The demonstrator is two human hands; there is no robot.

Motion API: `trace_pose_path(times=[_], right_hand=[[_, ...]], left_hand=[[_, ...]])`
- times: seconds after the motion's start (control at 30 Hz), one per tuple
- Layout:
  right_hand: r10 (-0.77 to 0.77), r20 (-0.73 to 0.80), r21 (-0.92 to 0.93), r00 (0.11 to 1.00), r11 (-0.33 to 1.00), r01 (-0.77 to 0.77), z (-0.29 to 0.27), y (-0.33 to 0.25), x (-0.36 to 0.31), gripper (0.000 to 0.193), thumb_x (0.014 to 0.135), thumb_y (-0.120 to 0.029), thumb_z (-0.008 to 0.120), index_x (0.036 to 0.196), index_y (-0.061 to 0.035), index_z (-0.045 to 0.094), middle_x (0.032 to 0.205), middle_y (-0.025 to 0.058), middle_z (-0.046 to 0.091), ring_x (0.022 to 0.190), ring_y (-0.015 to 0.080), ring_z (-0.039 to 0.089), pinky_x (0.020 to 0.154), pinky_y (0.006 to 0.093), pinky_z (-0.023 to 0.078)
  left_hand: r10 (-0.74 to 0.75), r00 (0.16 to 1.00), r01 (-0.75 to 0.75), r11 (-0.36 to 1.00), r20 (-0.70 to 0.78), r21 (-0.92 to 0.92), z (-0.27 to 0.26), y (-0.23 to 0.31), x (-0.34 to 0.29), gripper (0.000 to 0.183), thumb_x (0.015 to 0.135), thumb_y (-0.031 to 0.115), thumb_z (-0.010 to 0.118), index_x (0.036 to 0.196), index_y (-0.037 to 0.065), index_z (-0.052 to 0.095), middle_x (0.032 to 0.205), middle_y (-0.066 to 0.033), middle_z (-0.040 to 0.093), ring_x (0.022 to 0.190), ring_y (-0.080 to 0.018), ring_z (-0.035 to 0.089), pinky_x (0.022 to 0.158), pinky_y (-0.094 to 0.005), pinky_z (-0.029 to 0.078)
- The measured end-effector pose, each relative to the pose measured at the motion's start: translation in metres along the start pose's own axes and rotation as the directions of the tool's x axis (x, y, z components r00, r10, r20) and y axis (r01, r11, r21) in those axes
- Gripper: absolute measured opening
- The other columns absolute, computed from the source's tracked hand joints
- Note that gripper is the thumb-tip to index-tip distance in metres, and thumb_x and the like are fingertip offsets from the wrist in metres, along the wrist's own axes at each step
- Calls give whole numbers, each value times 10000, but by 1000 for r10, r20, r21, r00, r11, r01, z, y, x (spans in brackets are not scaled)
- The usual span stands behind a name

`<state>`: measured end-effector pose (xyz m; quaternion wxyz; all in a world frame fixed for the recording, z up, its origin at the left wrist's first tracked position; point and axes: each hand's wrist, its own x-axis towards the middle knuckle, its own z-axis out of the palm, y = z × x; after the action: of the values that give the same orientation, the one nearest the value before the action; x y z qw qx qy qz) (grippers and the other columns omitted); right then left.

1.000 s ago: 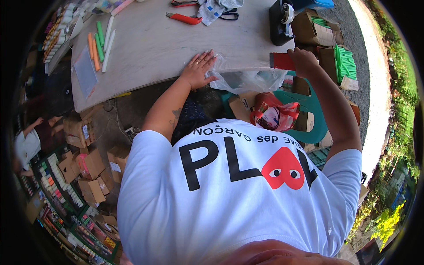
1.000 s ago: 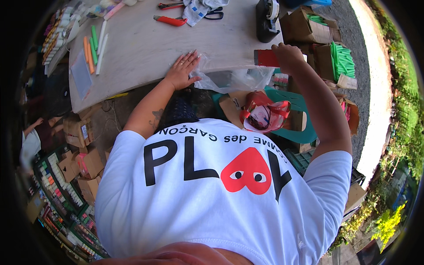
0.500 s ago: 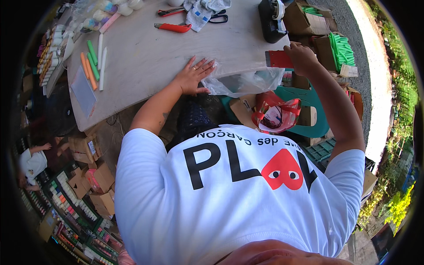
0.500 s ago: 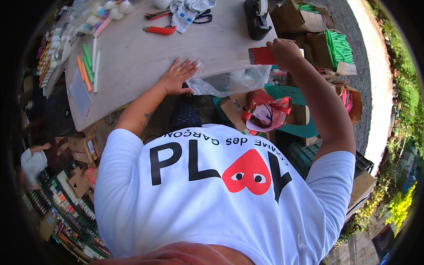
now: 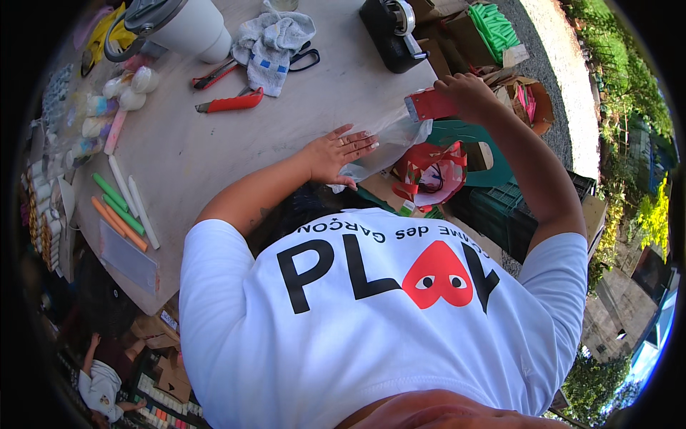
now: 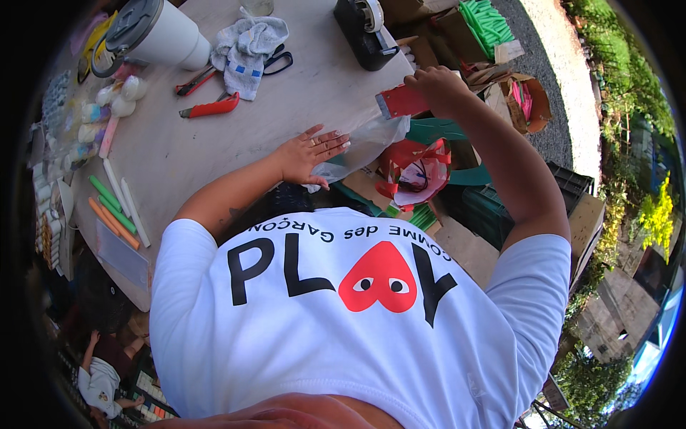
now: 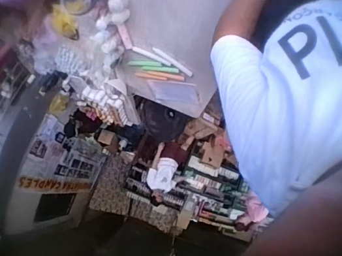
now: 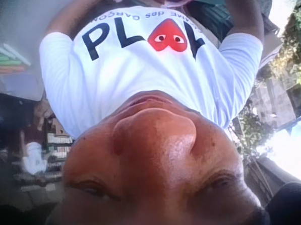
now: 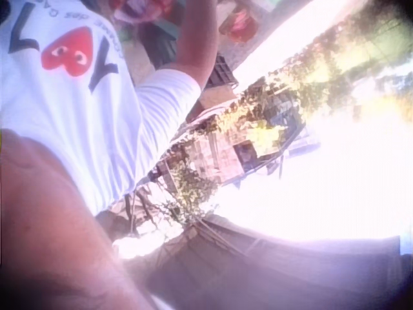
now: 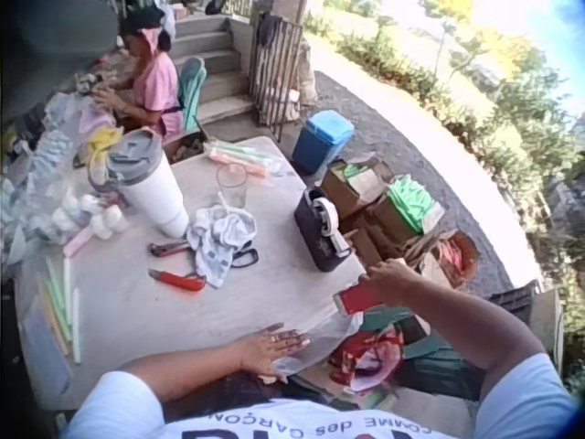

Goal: The person wraps a plastic bag with clear packing tape using a tape dispenser and scissors. They smooth the tape, cut it, and place the wrapped item on the table among other craft supplies.

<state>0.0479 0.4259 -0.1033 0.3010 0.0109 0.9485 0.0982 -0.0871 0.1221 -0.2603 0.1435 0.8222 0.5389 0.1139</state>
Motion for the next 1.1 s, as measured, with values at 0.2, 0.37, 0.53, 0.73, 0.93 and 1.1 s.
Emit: trace_pose_path(times=[0.2,0.37,0.53,0.73,0.93,1.1], right_hand=[[-20,-8,-3,1000,1000,20,8,4,5,616,622,-26,725,1176,-112,468,1074,77,582,1051,274,575,897,386,446],[-175,-141,-7,974,984,176,12,22,-5,639,617,-39,728,1192,-107,456,1122,77,576,1103,272,562,941,374,437],[-184,-234,-56,955,983,176,18,75,-23,660,620,-70,751,1211,-99,459,1143,78,574,1111,270,560,964,381,437],[-57,-275,-170,960,985,10,50,171,-43,696,606,-107,791,1221,-129,467,1099,63,574,1086,263,571,941,376,449],[-11,-197,-178,980,984,-25,83,169,-8,670,642,-46,745,1244,-110,458,1099,63,558,1091,255,559,929,380,453],[16,-141,-293,990,955,-57,97,162,6,670,659,-122,760,1256,-130,457,1082,65,568,1078,258,571,913,381,461]], left_hand=[[-18,995,19,1000,96,-8,-1,-8,16,971,779,768,385,1498,152,168,1570,-24,124,1448,-175,80,1161,-461,-42],[-58,991,56,998,121,21,-1,-7,13,974,761,781,387,1496,175,186,1567,-3,142,1443,-172,113,1139,-532,-61],[-44,999,44,995,-2,85,12,-7,11,920,738,774,425,1475,244,272,1565,2,158,1446,-203,107,1110,-601,-62],[-56,998,55,996,19,72,8,-7,14,826,778,752,407,1462,304,296,1570,0,142,1445,-242,117,1099,-625,-37],[-55,998,54,996,15,67,6,-6,17,846,765,753,420,1465,293,298,1569,-47,144,1443,-276,119,1095,-630,-19],[-113,993,112,992,31,56,3,-1,18,932,754,764,413,1472,185,284,1563,-90,149,1441,-274,132,1095,-624,-20]])
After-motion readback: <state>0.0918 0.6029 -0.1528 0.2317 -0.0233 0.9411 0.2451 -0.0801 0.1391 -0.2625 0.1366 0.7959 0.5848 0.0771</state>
